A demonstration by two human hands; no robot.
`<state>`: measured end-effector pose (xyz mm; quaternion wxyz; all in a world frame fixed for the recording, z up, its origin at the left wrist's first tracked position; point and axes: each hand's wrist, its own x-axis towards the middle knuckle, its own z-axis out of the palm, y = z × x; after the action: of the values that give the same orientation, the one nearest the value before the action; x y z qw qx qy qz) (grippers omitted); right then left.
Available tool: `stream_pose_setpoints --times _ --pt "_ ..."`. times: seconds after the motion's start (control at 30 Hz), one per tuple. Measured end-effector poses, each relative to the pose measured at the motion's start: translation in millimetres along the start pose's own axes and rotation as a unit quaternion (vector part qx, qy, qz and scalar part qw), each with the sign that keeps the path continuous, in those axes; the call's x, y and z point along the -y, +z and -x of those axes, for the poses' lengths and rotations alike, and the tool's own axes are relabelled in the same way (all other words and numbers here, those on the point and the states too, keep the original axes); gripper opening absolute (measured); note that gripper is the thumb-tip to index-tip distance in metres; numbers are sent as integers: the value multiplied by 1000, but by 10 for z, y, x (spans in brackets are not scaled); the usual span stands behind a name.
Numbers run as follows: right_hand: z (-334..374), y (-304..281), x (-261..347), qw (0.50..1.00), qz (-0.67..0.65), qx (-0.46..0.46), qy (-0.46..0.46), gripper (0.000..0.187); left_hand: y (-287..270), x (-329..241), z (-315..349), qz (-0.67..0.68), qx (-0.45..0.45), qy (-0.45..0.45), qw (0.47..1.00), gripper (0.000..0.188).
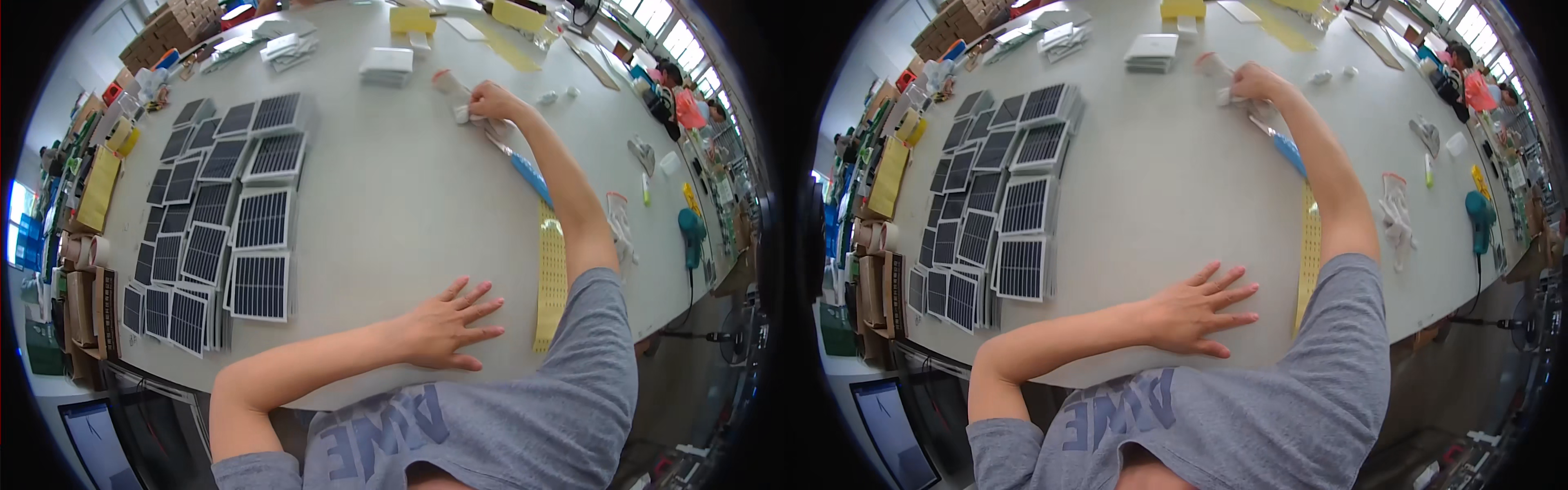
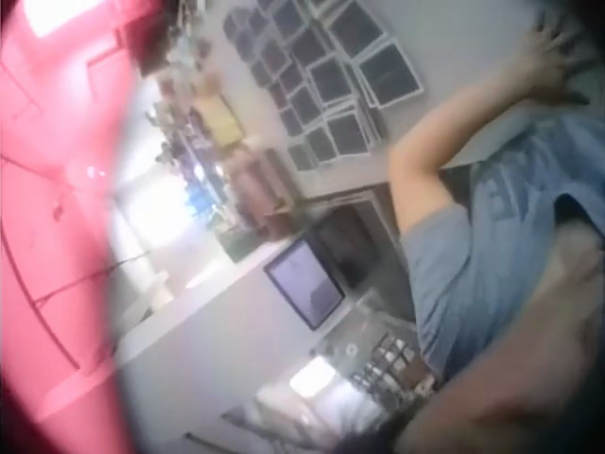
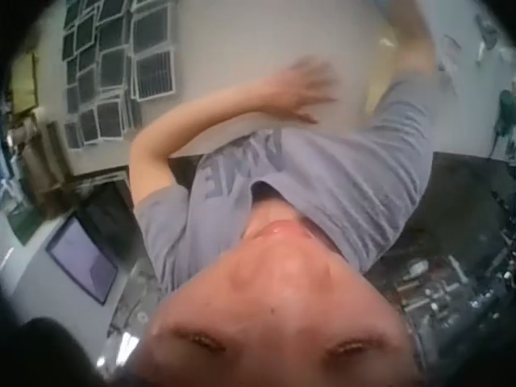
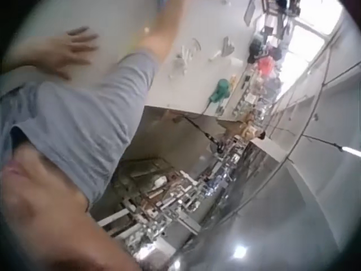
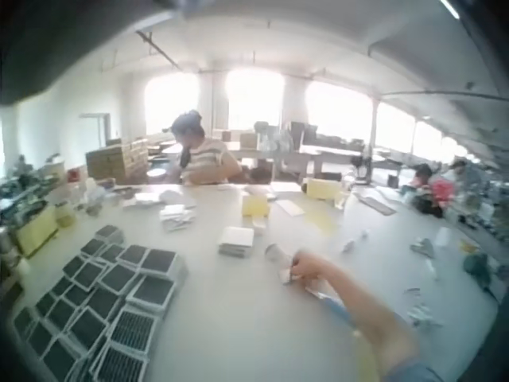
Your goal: The person trims small solar panels using a utility knife, removes them from backing sheets by hand, and stacks the solar panels on the table.
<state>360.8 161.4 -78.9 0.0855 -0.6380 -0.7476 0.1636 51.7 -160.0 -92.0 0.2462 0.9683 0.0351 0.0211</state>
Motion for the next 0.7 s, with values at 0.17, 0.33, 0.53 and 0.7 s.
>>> stream_pose_setpoints --times 0.17,0.33,0.53,0.7 --pt "764 602 573 982 -59 -135 -117 24 -12 -105 62 -4 -74 -34 997 67" --pt "2056 967 1185 961 -81 -77 -253 65 -236 277 414 -137 -285 -277 907 61" --pt "3662 1072 1625 928 -246 -39 -278 56 135 621 653 -191 -234 -436 848 63" --pt "3548 616 1235 924 -276 -261 34 54 440 -126 -114 -145 -202 -251 936 69"
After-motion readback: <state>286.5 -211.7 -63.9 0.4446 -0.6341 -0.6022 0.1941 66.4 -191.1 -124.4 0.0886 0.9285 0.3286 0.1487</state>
